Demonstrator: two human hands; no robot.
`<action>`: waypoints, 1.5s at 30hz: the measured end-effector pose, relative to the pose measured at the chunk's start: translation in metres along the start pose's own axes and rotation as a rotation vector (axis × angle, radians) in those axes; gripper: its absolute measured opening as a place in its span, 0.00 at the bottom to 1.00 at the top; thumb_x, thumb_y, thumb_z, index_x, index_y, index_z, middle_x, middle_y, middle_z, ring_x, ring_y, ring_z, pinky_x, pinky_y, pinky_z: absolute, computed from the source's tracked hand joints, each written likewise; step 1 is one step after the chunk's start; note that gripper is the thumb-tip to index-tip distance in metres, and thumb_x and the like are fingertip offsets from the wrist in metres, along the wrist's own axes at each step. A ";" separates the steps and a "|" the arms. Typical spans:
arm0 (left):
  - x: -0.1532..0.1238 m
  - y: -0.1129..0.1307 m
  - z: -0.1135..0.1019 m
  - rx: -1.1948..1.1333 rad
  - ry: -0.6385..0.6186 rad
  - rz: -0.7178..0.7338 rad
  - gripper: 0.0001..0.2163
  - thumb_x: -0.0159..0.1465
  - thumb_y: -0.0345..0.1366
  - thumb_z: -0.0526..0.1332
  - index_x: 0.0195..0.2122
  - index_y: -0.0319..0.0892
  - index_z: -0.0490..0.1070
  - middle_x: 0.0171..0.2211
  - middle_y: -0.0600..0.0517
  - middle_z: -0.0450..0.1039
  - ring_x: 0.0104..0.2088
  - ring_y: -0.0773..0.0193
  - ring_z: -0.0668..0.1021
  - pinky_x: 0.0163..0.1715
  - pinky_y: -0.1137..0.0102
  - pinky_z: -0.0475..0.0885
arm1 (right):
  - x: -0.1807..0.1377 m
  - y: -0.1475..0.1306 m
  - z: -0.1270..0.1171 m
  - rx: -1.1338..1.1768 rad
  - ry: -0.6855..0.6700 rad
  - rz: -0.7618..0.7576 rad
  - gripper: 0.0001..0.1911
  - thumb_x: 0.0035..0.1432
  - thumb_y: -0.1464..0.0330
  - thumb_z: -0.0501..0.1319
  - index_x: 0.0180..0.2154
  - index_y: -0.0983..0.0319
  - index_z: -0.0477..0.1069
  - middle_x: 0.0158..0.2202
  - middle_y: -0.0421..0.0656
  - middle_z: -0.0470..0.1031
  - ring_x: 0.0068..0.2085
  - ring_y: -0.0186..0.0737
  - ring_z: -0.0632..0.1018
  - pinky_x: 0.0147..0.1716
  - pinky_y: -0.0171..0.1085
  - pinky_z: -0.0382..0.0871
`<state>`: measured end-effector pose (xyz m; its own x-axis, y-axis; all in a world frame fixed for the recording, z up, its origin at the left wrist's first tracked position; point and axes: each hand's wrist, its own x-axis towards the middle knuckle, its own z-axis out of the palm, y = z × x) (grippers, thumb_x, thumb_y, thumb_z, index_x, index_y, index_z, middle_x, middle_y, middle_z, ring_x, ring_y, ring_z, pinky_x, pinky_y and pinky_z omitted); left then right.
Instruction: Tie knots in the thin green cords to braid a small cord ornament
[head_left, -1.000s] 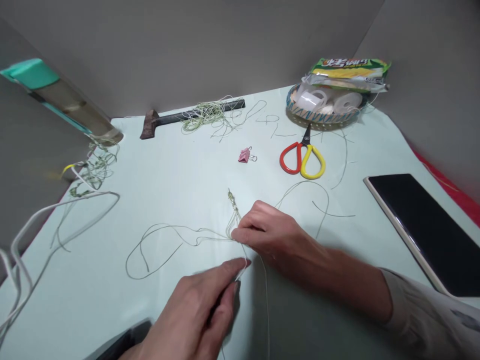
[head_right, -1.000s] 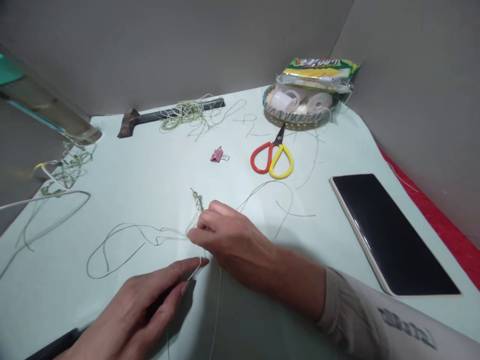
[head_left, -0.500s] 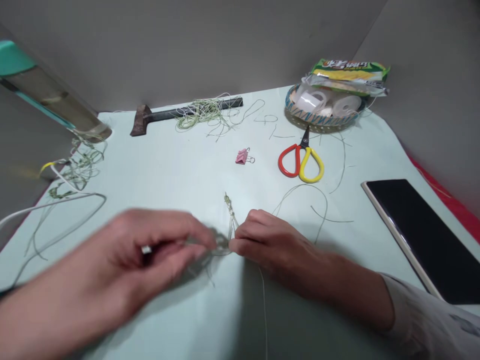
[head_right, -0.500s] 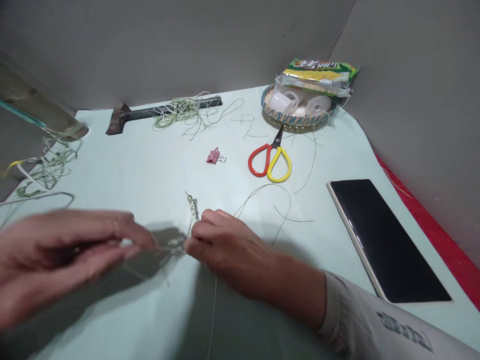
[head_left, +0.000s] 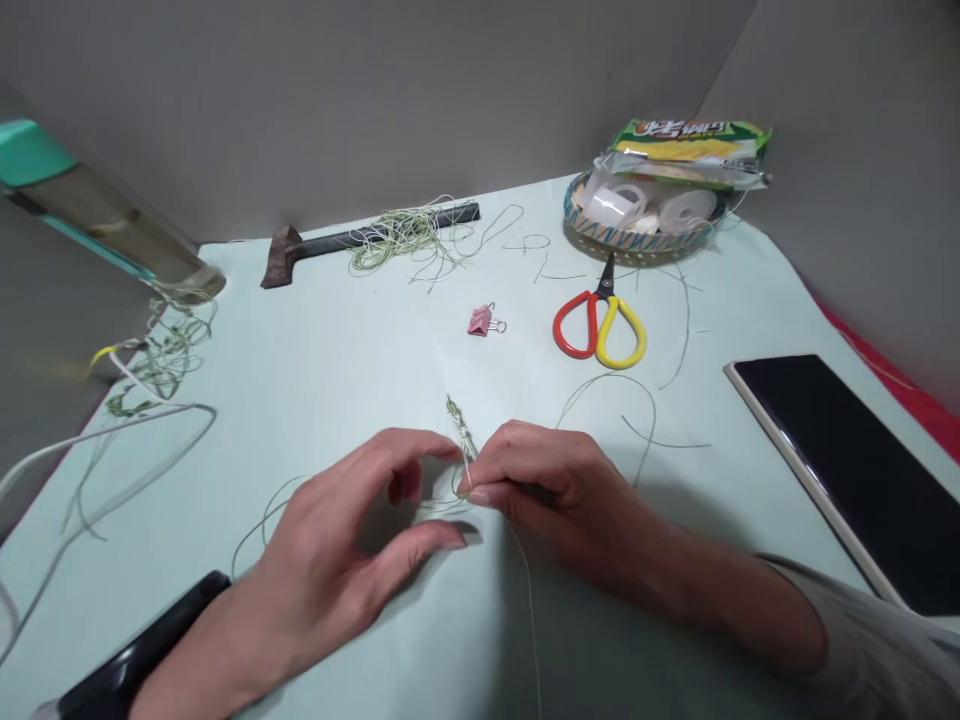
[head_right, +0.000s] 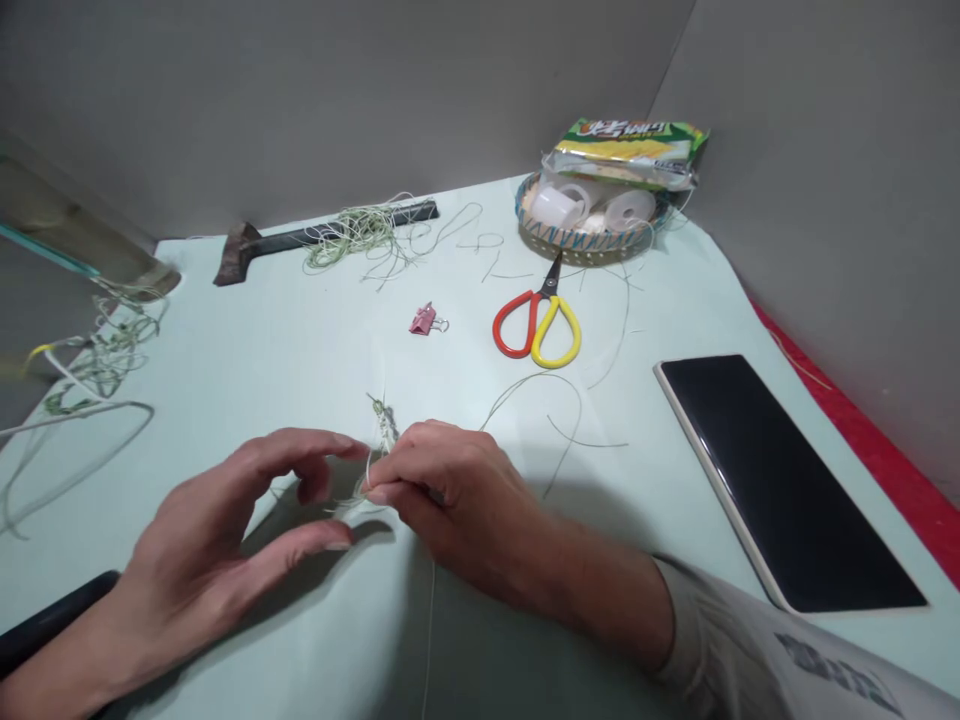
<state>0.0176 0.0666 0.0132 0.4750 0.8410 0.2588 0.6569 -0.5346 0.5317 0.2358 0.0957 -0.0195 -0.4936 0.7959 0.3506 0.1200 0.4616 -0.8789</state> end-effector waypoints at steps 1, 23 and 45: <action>0.000 -0.001 0.003 -0.007 -0.018 0.009 0.16 0.70 0.44 0.63 0.55 0.44 0.67 0.35 0.54 0.76 0.30 0.66 0.77 0.34 0.73 0.75 | 0.000 -0.002 0.000 -0.001 -0.002 0.009 0.08 0.65 0.75 0.61 0.33 0.64 0.77 0.30 0.41 0.78 0.33 0.34 0.76 0.34 0.33 0.69; 0.007 -0.010 0.009 -0.164 -0.108 -0.007 0.14 0.70 0.21 0.54 0.45 0.47 0.73 0.42 0.50 0.67 0.39 0.63 0.73 0.34 0.70 0.70 | -0.012 0.001 0.007 -0.378 -0.014 -0.112 0.14 0.66 0.80 0.51 0.33 0.64 0.72 0.30 0.44 0.74 0.31 0.37 0.72 0.31 0.36 0.67; 0.008 -0.013 0.011 -0.153 -0.170 -0.090 0.09 0.73 0.28 0.56 0.42 0.49 0.74 0.44 0.52 0.67 0.45 0.62 0.74 0.41 0.69 0.70 | -0.008 0.001 0.005 -0.248 -0.128 -0.001 0.10 0.66 0.77 0.56 0.34 0.66 0.75 0.32 0.44 0.76 0.33 0.36 0.75 0.34 0.35 0.69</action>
<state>0.0195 0.0794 -0.0002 0.5188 0.8519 0.0717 0.6108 -0.4280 0.6661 0.2358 0.0877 -0.0253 -0.5969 0.7467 0.2935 0.3194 0.5567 -0.7669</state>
